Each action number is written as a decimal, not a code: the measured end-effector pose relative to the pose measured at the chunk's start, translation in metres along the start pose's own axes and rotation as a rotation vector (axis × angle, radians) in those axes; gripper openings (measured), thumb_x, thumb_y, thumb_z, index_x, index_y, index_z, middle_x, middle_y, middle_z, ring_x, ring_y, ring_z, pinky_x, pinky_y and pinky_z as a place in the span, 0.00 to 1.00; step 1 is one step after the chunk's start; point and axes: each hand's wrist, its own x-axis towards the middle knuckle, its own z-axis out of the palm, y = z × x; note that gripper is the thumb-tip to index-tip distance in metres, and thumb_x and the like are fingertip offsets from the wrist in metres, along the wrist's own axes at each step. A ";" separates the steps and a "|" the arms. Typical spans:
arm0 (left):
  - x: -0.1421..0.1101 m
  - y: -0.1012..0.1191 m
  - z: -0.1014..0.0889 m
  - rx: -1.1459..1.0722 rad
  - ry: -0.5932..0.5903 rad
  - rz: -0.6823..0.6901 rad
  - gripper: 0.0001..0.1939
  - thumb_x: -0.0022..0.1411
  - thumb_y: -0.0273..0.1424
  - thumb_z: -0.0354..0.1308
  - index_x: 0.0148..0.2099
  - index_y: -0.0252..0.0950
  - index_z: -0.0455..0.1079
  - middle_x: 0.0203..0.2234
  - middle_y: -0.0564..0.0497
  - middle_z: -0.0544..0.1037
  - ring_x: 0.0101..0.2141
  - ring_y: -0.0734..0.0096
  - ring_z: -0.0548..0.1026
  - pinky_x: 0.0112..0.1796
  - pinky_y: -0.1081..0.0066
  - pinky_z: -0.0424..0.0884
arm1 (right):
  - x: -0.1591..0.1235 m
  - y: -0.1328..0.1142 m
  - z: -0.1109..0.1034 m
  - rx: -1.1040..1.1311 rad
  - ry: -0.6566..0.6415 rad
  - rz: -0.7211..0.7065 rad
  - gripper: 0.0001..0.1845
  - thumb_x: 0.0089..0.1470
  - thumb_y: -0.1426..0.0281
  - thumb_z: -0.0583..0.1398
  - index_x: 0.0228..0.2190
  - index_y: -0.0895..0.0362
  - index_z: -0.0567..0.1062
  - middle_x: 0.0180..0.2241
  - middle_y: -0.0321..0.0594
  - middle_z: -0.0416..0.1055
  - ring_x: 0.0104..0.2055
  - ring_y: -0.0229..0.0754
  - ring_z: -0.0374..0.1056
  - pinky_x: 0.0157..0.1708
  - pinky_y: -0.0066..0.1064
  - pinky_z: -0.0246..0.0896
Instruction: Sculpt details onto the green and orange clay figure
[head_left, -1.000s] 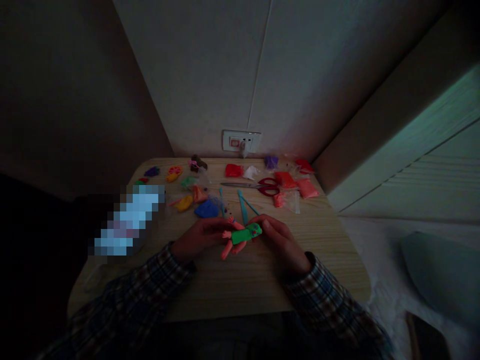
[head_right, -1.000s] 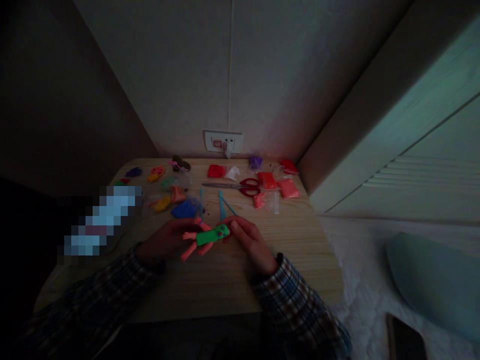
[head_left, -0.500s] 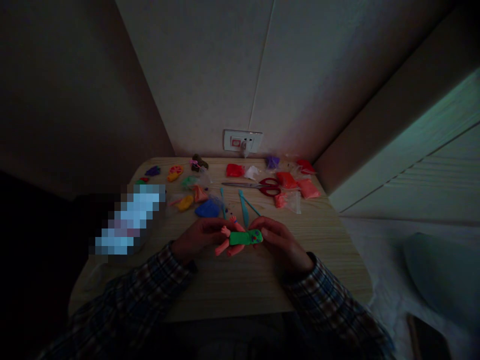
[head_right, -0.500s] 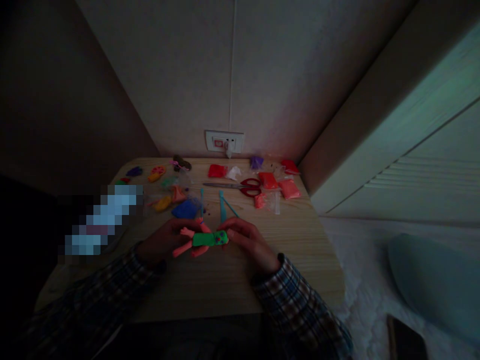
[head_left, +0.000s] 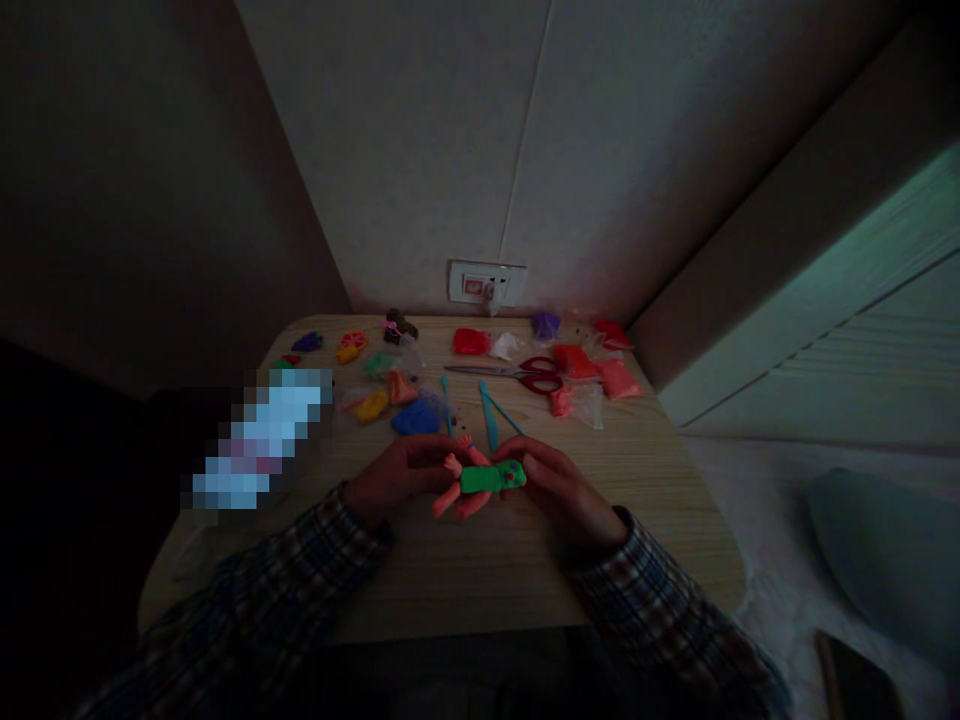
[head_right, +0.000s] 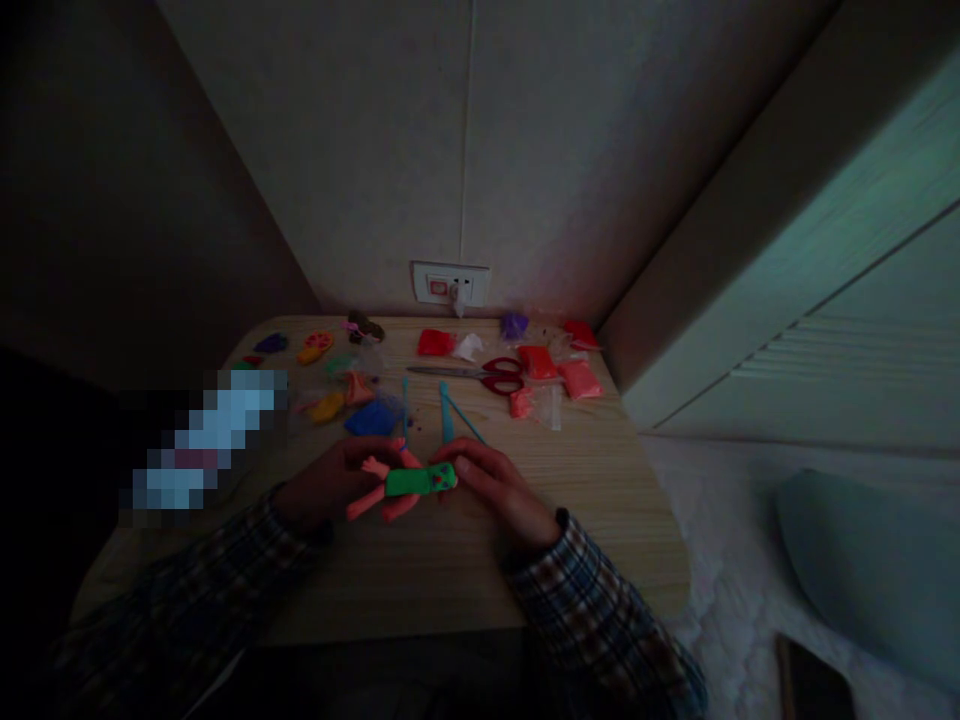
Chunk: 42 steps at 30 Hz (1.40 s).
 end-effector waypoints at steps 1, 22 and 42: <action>0.000 0.000 0.000 -0.019 0.003 0.007 0.21 0.47 0.45 0.71 0.37 0.34 0.78 0.17 0.56 0.74 0.16 0.78 0.64 0.26 0.72 0.62 | 0.000 0.000 0.000 -0.019 0.002 -0.017 0.22 0.53 0.49 0.61 0.38 0.55 0.76 0.32 0.38 0.72 0.34 0.42 0.68 0.38 0.34 0.65; 0.005 0.005 0.000 -0.153 0.179 0.028 0.15 0.46 0.34 0.74 0.34 0.33 0.75 0.34 0.49 0.80 0.27 0.72 0.75 0.29 0.73 0.71 | 0.003 0.005 0.005 -0.331 0.118 -0.166 0.13 0.53 0.66 0.64 0.41 0.51 0.71 0.37 0.37 0.72 0.39 0.42 0.69 0.40 0.35 0.64; 0.000 0.014 0.012 0.201 0.258 0.187 0.14 0.45 0.31 0.71 0.34 0.34 0.73 0.31 0.50 0.82 0.34 0.65 0.79 0.38 0.69 0.75 | 0.001 0.003 0.012 -0.839 0.077 -0.424 0.07 0.56 0.73 0.59 0.39 0.55 0.70 0.35 0.42 0.72 0.38 0.44 0.69 0.38 0.35 0.65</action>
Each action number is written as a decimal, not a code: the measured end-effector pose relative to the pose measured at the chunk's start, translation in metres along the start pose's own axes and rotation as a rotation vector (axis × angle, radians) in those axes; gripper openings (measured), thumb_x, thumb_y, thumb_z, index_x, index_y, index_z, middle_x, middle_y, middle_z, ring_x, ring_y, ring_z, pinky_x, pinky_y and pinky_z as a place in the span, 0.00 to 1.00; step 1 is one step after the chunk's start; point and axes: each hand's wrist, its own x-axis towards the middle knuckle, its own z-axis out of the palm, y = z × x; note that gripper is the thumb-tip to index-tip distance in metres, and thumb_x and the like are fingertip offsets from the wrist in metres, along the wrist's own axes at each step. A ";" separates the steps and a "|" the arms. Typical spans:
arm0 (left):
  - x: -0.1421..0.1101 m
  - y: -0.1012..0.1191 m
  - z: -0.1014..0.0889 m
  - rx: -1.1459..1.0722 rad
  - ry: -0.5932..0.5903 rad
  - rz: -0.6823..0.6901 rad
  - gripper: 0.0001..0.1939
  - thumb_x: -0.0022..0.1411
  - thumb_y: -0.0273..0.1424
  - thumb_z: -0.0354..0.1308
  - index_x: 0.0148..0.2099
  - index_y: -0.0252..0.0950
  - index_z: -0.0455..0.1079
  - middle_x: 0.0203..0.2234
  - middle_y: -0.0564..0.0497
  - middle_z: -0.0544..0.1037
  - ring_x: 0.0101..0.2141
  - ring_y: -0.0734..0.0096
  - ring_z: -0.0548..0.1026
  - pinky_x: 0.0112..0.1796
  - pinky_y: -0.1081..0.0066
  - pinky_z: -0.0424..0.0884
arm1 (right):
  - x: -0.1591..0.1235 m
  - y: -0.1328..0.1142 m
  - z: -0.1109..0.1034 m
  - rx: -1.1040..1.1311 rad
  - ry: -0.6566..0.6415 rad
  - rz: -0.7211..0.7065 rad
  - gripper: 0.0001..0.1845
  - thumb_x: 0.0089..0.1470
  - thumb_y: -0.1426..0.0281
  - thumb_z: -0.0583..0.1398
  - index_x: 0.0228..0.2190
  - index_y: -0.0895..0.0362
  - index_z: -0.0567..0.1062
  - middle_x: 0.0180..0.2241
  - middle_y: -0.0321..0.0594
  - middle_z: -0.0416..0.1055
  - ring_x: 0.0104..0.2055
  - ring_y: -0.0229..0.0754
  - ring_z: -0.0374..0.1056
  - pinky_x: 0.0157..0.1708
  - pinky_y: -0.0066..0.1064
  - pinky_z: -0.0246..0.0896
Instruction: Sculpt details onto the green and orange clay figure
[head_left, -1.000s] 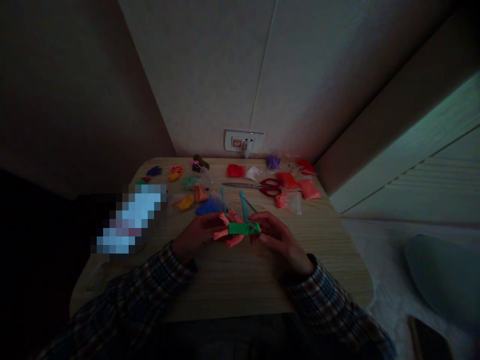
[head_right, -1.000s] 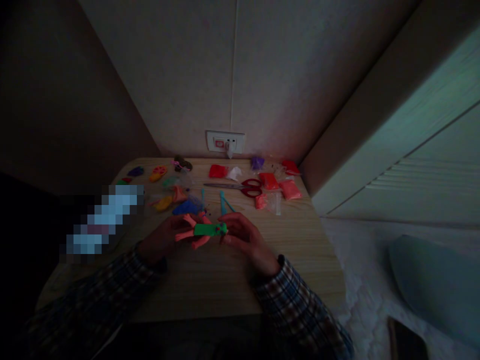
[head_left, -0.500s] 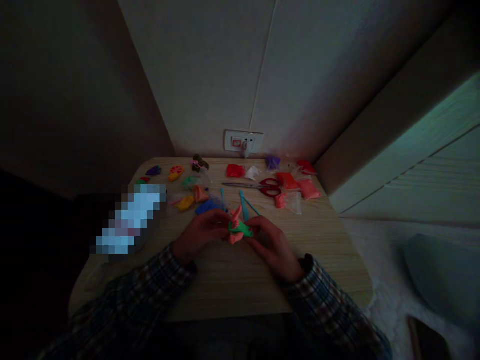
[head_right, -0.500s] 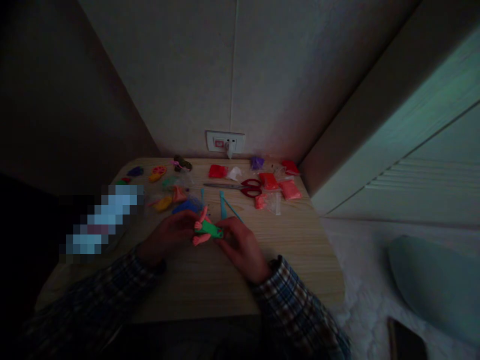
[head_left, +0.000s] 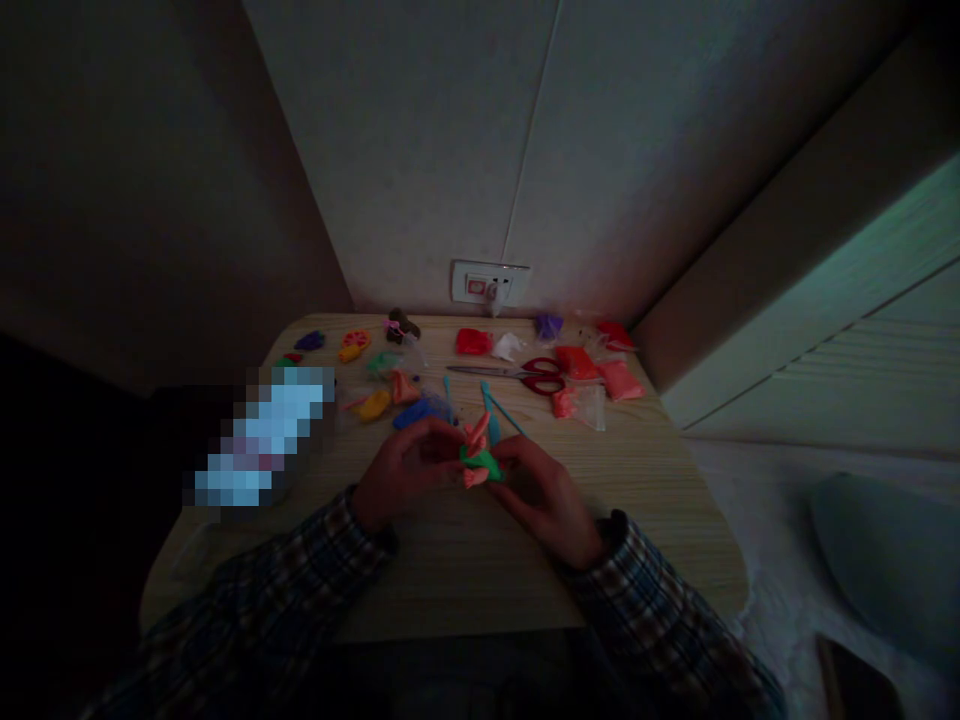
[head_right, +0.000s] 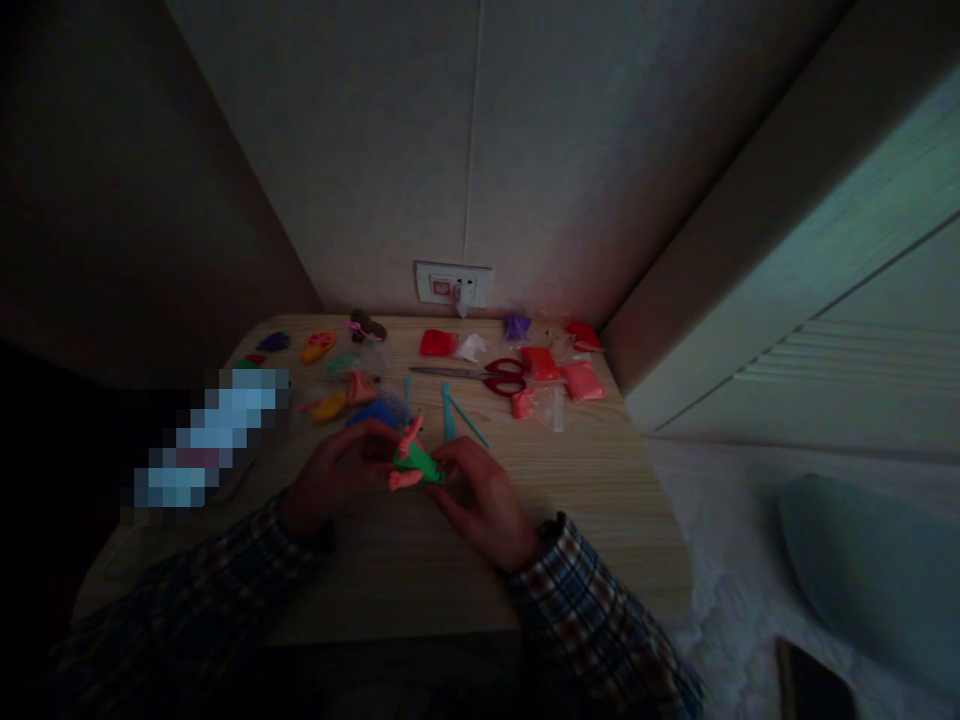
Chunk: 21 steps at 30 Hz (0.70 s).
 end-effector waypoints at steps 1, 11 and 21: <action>0.000 0.000 -0.001 0.031 0.006 0.015 0.13 0.46 0.31 0.71 0.34 0.34 0.73 0.31 0.49 0.81 0.34 0.65 0.79 0.37 0.69 0.75 | 0.000 0.000 0.000 -0.001 0.005 -0.001 0.07 0.56 0.72 0.59 0.39 0.55 0.70 0.35 0.41 0.72 0.37 0.44 0.69 0.37 0.34 0.65; 0.004 -0.005 -0.005 0.000 0.017 -0.006 0.15 0.45 0.35 0.71 0.35 0.34 0.74 0.31 0.49 0.80 0.35 0.63 0.79 0.40 0.65 0.75 | -0.002 0.001 -0.001 -0.016 0.104 -0.021 0.06 0.56 0.71 0.59 0.38 0.55 0.69 0.33 0.39 0.71 0.35 0.42 0.68 0.35 0.33 0.65; 0.007 -0.010 -0.009 -0.011 0.019 -0.062 0.18 0.43 0.37 0.73 0.35 0.34 0.74 0.29 0.50 0.80 0.29 0.66 0.78 0.35 0.67 0.75 | -0.001 -0.001 -0.002 -0.047 0.075 -0.046 0.06 0.56 0.72 0.59 0.38 0.55 0.69 0.33 0.40 0.71 0.35 0.42 0.68 0.35 0.33 0.65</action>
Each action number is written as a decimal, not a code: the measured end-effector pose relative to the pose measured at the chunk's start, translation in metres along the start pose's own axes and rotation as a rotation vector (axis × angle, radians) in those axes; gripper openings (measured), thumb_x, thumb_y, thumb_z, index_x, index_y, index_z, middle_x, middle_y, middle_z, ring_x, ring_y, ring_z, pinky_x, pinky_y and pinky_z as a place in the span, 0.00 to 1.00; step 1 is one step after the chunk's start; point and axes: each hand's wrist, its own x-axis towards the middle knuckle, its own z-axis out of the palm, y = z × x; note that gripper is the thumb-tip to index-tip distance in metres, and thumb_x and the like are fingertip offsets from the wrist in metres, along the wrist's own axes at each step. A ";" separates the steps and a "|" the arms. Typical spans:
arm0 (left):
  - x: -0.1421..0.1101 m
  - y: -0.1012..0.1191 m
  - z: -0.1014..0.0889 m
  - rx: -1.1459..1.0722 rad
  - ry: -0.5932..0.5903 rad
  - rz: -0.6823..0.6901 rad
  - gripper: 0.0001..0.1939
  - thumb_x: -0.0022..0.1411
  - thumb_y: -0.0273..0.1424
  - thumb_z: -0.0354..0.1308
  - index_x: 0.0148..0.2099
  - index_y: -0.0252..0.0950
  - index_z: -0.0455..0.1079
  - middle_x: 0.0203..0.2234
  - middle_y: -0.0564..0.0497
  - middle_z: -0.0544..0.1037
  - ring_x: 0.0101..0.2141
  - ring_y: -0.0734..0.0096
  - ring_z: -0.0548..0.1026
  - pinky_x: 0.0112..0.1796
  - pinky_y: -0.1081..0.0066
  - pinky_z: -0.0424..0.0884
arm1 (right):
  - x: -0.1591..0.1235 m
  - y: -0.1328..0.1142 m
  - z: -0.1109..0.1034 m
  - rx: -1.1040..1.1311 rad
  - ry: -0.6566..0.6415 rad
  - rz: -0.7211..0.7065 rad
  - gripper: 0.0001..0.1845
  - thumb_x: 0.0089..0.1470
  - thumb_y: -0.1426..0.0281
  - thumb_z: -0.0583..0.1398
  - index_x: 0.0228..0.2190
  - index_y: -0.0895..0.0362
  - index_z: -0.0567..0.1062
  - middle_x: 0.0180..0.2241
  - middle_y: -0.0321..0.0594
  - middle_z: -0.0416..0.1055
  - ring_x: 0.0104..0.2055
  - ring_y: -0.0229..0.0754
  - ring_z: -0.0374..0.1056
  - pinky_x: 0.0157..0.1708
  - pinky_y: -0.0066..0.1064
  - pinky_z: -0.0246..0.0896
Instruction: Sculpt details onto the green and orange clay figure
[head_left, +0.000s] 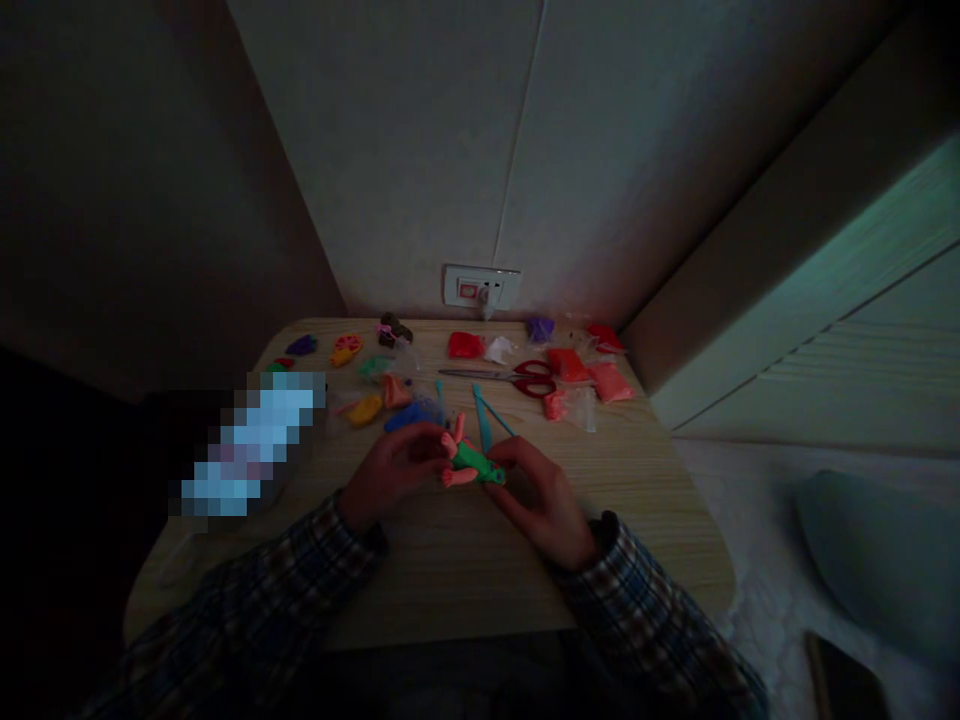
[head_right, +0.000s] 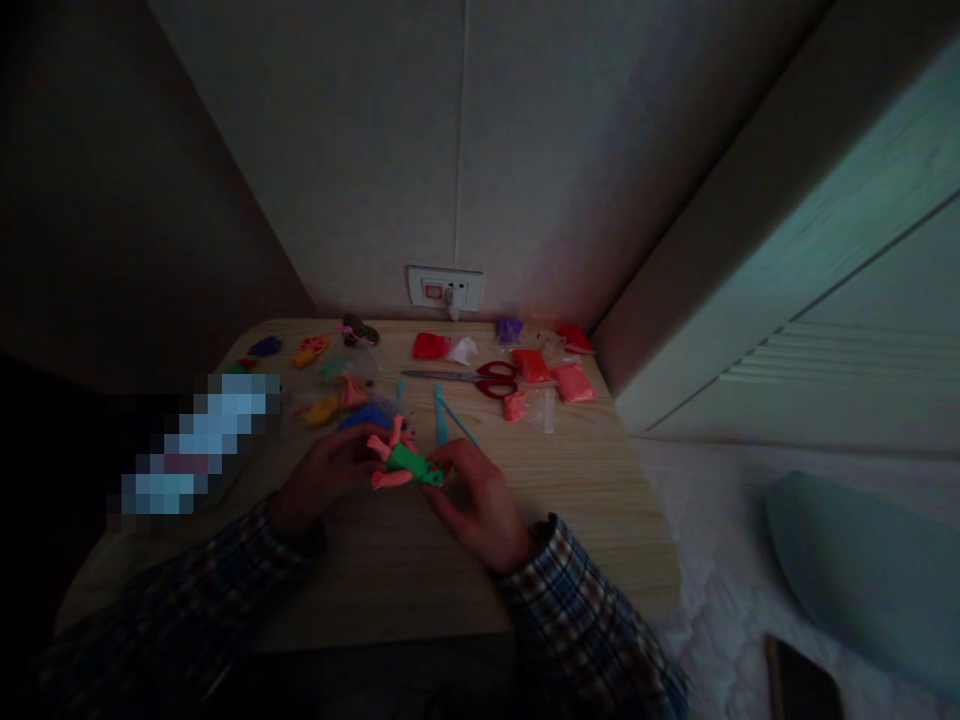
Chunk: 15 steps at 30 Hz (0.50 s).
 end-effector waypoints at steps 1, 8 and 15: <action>0.000 0.000 0.000 0.008 0.002 -0.003 0.19 0.43 0.37 0.73 0.35 0.34 0.74 0.29 0.50 0.81 0.29 0.66 0.78 0.35 0.68 0.75 | 0.000 0.000 0.000 -0.001 -0.002 0.000 0.06 0.56 0.72 0.58 0.38 0.55 0.69 0.33 0.40 0.71 0.35 0.43 0.68 0.35 0.33 0.65; -0.003 0.007 0.001 0.045 0.008 -0.009 0.18 0.43 0.38 0.73 0.34 0.34 0.75 0.28 0.50 0.81 0.28 0.68 0.76 0.33 0.69 0.74 | 0.000 0.000 -0.001 -0.004 0.005 -0.003 0.06 0.56 0.72 0.58 0.38 0.55 0.69 0.33 0.41 0.71 0.35 0.43 0.68 0.35 0.34 0.65; -0.003 0.013 0.003 0.109 0.040 -0.001 0.16 0.42 0.38 0.72 0.31 0.34 0.76 0.25 0.51 0.79 0.28 0.67 0.75 0.32 0.70 0.72 | 0.000 -0.002 -0.002 0.007 0.007 -0.002 0.05 0.56 0.72 0.59 0.37 0.55 0.70 0.32 0.41 0.71 0.35 0.43 0.69 0.35 0.34 0.66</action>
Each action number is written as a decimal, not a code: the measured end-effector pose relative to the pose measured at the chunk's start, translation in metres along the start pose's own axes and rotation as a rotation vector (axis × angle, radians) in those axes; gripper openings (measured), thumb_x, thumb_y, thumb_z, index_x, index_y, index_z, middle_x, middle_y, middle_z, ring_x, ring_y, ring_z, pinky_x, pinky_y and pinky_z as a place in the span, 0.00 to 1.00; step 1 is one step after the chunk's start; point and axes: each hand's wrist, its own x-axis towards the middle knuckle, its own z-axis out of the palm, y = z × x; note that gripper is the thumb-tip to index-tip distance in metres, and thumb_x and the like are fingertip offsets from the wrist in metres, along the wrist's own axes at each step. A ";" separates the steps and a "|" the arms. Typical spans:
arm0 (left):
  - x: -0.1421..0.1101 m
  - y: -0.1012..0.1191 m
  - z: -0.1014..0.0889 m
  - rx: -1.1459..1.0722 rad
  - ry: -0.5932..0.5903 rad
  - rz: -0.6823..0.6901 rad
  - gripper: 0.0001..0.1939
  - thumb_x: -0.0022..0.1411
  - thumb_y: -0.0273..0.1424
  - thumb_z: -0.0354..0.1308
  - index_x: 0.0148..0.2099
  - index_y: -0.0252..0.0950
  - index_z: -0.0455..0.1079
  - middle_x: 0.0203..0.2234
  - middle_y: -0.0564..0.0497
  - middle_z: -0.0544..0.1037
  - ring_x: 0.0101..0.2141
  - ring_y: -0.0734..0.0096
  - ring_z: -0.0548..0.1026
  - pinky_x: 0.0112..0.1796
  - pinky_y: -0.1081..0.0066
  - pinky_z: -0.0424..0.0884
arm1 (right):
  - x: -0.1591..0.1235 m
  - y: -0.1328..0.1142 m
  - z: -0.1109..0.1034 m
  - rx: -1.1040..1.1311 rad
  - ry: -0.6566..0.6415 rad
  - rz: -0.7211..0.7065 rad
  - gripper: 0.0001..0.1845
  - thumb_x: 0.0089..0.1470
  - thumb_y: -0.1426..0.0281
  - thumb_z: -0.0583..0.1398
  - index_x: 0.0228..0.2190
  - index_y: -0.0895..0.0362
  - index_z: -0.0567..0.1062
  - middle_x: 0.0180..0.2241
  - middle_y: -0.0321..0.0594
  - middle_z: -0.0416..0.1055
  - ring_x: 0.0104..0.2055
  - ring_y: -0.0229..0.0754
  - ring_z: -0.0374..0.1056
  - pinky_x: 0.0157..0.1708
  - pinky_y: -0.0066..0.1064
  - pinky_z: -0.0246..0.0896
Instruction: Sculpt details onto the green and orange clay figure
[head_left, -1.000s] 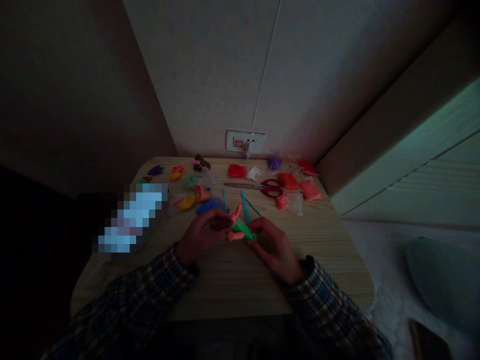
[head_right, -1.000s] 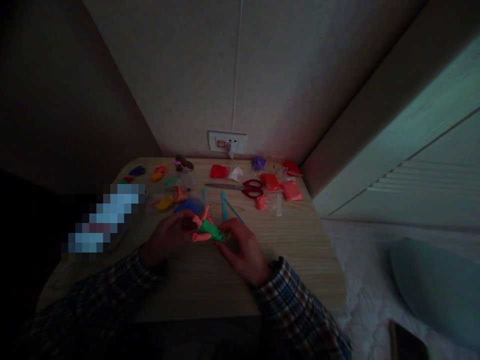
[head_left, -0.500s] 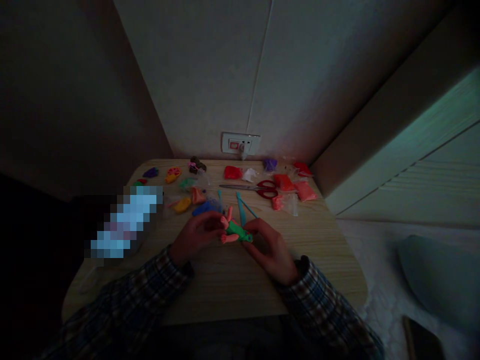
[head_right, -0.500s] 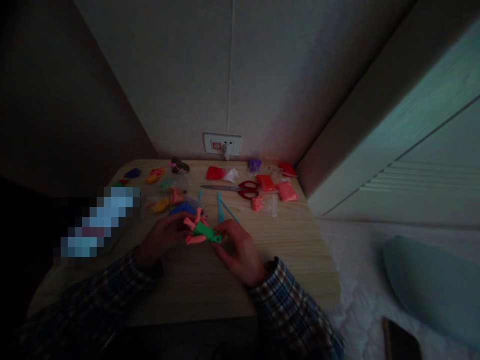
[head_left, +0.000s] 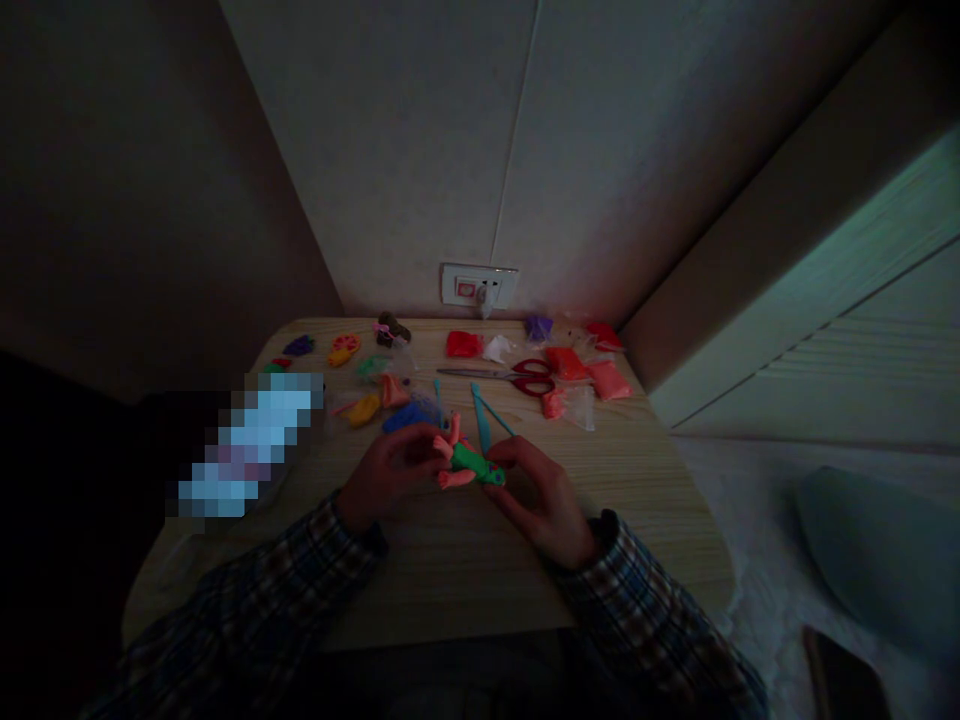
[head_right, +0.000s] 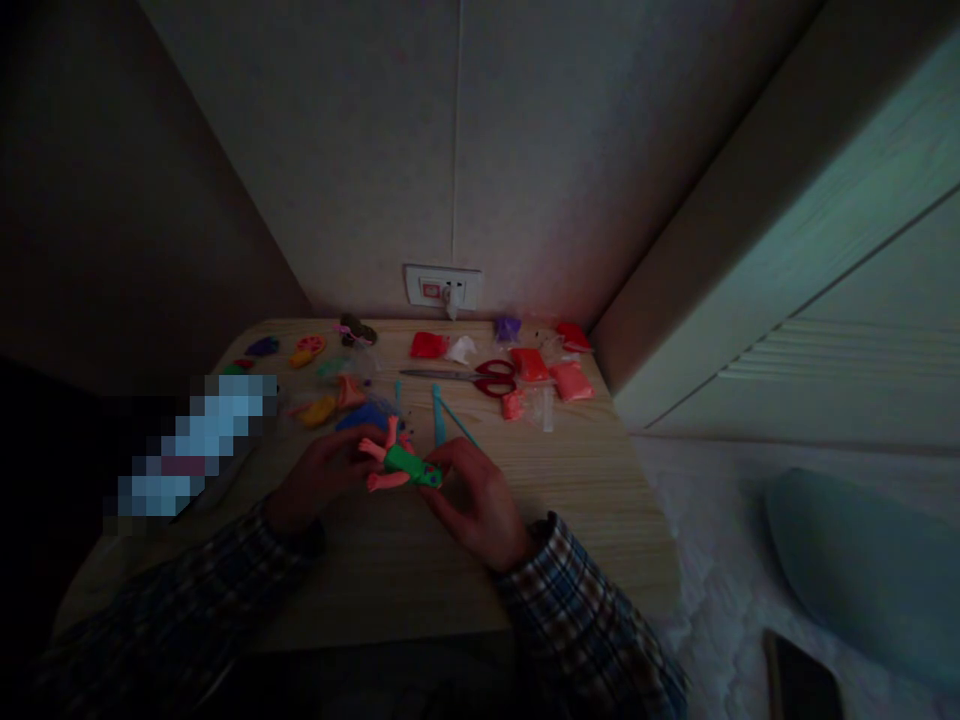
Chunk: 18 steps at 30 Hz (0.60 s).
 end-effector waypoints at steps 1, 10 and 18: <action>0.000 0.001 0.000 0.006 -0.007 0.001 0.16 0.42 0.37 0.72 0.32 0.34 0.76 0.26 0.51 0.79 0.28 0.67 0.75 0.32 0.70 0.72 | 0.000 0.000 0.000 0.001 0.000 -0.003 0.05 0.56 0.71 0.59 0.37 0.55 0.70 0.33 0.41 0.71 0.35 0.44 0.69 0.35 0.34 0.66; -0.002 0.003 0.000 0.037 -0.033 0.023 0.11 0.45 0.35 0.69 0.30 0.35 0.75 0.25 0.53 0.78 0.29 0.68 0.74 0.33 0.71 0.71 | -0.001 0.001 0.001 0.007 0.008 -0.023 0.04 0.57 0.71 0.59 0.37 0.55 0.70 0.33 0.41 0.71 0.35 0.43 0.68 0.35 0.34 0.65; 0.000 0.000 -0.002 0.051 -0.037 0.063 0.12 0.45 0.35 0.71 0.31 0.35 0.76 0.29 0.49 0.80 0.33 0.62 0.77 0.36 0.66 0.73 | 0.000 -0.001 -0.002 0.017 0.056 0.001 0.05 0.56 0.72 0.59 0.38 0.55 0.70 0.32 0.40 0.71 0.34 0.42 0.68 0.34 0.33 0.65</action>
